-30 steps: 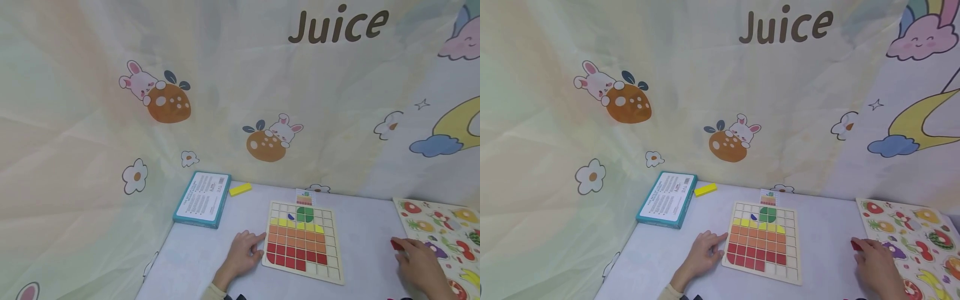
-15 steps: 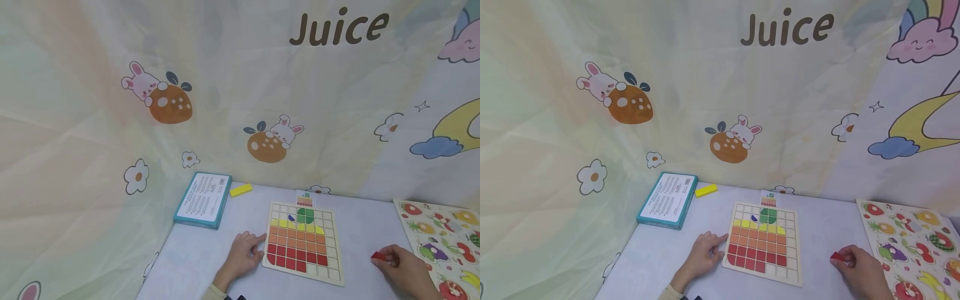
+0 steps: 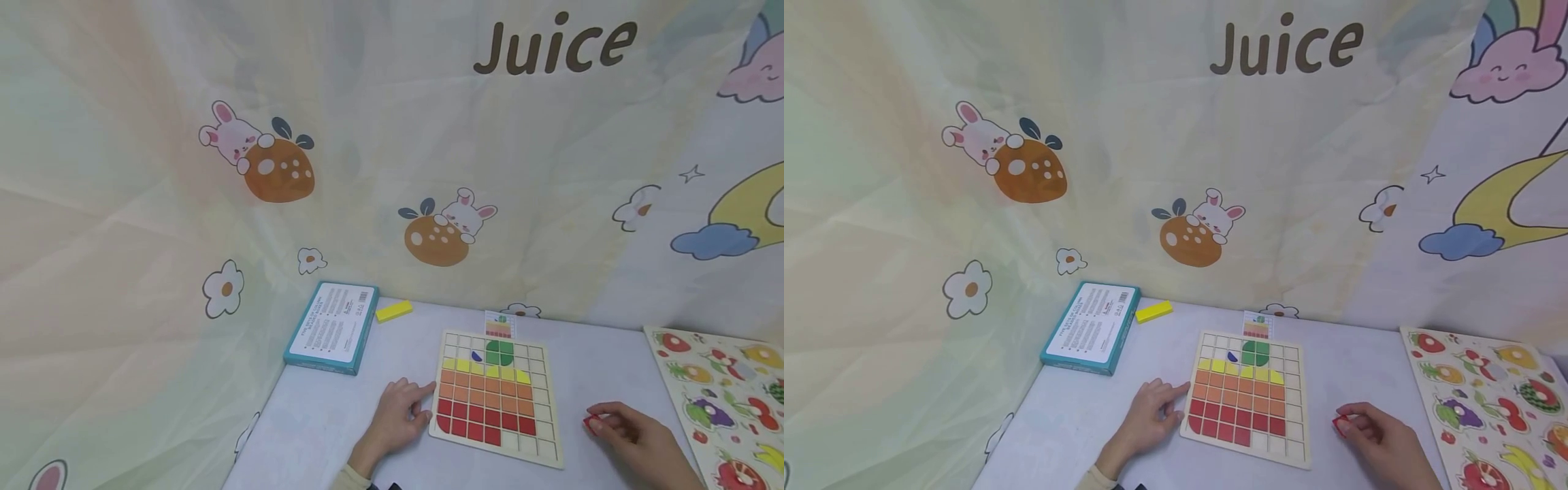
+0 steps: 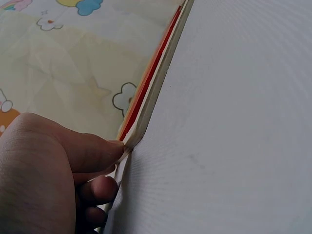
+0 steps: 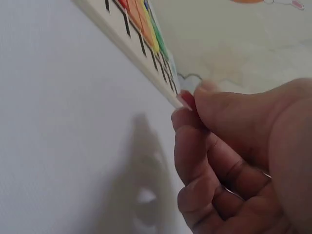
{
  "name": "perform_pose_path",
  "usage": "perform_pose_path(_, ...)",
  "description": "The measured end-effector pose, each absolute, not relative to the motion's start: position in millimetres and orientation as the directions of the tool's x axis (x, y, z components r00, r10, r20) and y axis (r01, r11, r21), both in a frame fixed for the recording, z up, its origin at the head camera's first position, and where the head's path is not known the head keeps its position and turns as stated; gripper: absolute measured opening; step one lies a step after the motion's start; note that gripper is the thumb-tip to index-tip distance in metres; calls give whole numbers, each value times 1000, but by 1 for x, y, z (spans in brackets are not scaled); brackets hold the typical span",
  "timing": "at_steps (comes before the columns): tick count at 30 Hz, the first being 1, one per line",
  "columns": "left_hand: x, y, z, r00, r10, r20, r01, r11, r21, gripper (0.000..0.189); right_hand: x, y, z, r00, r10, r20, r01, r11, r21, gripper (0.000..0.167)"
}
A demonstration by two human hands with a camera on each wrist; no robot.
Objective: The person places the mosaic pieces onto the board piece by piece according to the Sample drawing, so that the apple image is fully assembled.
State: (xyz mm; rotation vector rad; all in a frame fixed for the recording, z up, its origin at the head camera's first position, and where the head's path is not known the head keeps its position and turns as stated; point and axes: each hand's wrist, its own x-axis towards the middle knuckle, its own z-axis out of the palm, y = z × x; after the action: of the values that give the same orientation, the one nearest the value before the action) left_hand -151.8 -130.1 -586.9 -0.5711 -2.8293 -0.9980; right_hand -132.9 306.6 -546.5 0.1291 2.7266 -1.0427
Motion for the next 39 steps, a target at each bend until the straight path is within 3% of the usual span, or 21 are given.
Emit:
perform_pose_path(3,-152,-130,-587,-923,320,212,383,715,585,50,-130,292,-545,-958,5,-287,206,707,-676,51)
perform_pose_path(12,-151,-129,-585,-925,318,209,378,713,590,49,-122,247,-540,-945,-29,-325,228,653,-722,42)
perform_pose_path(23,-151,-129,-586,-930,314,192,365,719,591,49,-104,211,-552,-990,-126,-60,-42,680,-732,33)
perform_pose_path(30,-152,-130,-586,-930,313,194,365,713,599,50,-107,198,-553,-981,-108,-159,29,736,-676,33)
perform_pose_path(39,-152,-130,-587,-929,316,191,365,711,602,50,-109,192,-551,-982,-74,-174,57,762,-645,38)
